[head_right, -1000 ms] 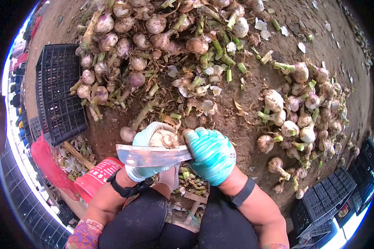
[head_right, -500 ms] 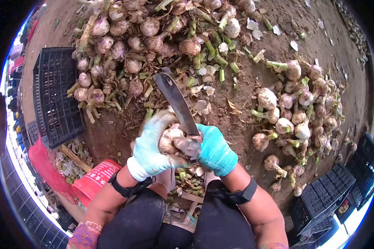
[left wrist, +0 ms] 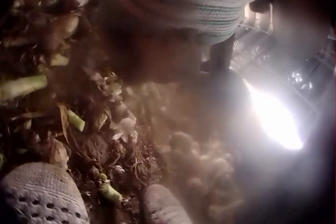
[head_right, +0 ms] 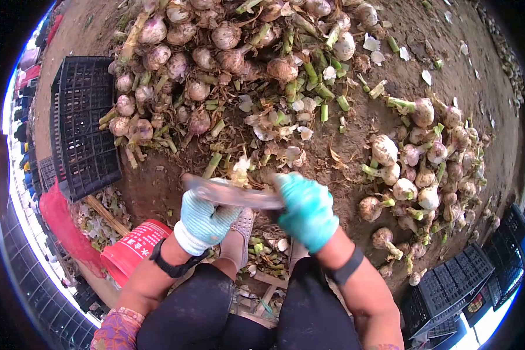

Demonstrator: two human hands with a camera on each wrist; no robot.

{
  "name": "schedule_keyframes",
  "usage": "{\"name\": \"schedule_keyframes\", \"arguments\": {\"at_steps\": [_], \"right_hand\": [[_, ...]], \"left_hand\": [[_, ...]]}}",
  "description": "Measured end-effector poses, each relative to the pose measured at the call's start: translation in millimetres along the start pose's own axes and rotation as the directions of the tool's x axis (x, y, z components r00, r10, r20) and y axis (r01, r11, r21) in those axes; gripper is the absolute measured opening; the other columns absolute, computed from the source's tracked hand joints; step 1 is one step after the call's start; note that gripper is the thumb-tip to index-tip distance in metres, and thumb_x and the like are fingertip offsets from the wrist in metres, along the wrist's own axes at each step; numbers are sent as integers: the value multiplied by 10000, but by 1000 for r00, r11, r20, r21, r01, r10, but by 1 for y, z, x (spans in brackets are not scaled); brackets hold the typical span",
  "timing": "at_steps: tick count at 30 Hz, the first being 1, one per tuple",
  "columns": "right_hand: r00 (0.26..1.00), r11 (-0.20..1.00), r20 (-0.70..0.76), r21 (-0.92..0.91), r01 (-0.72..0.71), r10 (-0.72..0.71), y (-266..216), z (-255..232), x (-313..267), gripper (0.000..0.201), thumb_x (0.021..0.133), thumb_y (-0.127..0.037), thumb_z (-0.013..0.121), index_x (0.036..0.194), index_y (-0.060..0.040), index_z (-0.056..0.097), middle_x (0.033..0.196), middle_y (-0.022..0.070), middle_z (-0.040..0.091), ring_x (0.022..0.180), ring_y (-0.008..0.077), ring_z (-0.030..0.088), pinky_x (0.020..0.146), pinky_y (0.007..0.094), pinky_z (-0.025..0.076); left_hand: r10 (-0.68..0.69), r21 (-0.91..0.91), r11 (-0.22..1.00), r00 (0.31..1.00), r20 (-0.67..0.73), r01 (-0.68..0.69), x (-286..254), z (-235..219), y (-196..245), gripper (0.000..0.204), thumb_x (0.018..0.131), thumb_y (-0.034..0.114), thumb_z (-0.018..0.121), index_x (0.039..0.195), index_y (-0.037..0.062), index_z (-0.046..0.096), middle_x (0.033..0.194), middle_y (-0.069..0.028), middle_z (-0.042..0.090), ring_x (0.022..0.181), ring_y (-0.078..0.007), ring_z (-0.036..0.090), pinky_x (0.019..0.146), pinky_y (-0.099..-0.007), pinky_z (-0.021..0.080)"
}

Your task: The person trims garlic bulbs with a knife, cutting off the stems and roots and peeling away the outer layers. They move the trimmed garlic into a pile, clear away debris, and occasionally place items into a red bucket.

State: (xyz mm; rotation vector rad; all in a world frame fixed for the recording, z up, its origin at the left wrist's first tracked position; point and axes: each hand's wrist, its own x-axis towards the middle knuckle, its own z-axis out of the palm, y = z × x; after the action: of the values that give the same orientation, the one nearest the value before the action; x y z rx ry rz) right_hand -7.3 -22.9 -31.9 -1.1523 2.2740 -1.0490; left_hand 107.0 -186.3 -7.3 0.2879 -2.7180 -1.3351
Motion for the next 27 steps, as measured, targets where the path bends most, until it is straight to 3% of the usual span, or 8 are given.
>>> {"name": "schedule_keyframes", "arguments": {"at_steps": [4,11,13,16,21,23,25,27], "right_hand": [[897,900,-73,10,-436,435,63,7,-34,191,707,3,592,876,-84,616,795,166,621,694,322,622,617,363,500],[790,688,55,457,-564,611,42,-9,-27,240,761,19,630,997,33,587,805,74,647,745,98,600,666,224,477],[776,682,25,459,-569,630,62,-2,-39,234,757,41,620,989,35,589,838,94,658,763,108,605,686,240,493],[744,631,34,504,-590,668,50,-6,-37,232,752,52,613,983,37,593,854,101,662,770,118,611,683,244,493],[796,675,71,490,-552,601,34,-1,-30,215,754,80,578,964,39,602,848,99,663,748,126,619,674,240,493],[816,748,66,362,-556,574,37,2,-32,215,750,36,634,963,28,607,833,92,663,746,119,613,681,237,490],[793,588,97,618,-522,602,22,3,-27,252,730,-43,707,956,15,614,809,111,660,746,117,610,675,248,487],[859,747,68,462,-477,507,11,0,-24,307,723,-114,736,985,-6,617,804,133,653,770,132,621,712,273,487]], "left_hand": [[-624,-454,668,776,91,590,-1,-15,6,145,798,-2,597,929,-23,539,770,-24,593,611,-106,544,563,-233,476],[-339,-696,579,902,268,424,18,-23,17,356,806,50,578,1154,-3,524,1106,-91,584,970,-153,552,826,-272,463],[-642,91,757,762,-82,647,-17,-23,-43,313,798,187,625,1060,24,575,888,-108,651,759,-152,612,691,-279,500],[-916,619,247,388,-101,745,-41,-44,-67,754,778,652,446,981,-61,580,904,-308,584,904,-435,560,776,-451,454],[-985,485,125,166,-42,866,-93,-19,-124,858,747,732,400,878,-89,612,860,-290,612,895,-386,601,783,-402,477],[-988,-35,-104,-100,116,994,-77,-20,-103,777,728,682,520,827,-84,610,814,-233,635,857,-318,631,732,-372,499],[-992,-61,-89,-83,90,994,-63,-24,-79,663,692,554,670,938,-60,627,851,-184,649,850,-239,612,761,-309,462],[-868,26,492,492,-64,870,-76,-16,-80,582,643,367,772,1029,-25,582,913,-161,642,870,-226,608,785,-302,464]]}}
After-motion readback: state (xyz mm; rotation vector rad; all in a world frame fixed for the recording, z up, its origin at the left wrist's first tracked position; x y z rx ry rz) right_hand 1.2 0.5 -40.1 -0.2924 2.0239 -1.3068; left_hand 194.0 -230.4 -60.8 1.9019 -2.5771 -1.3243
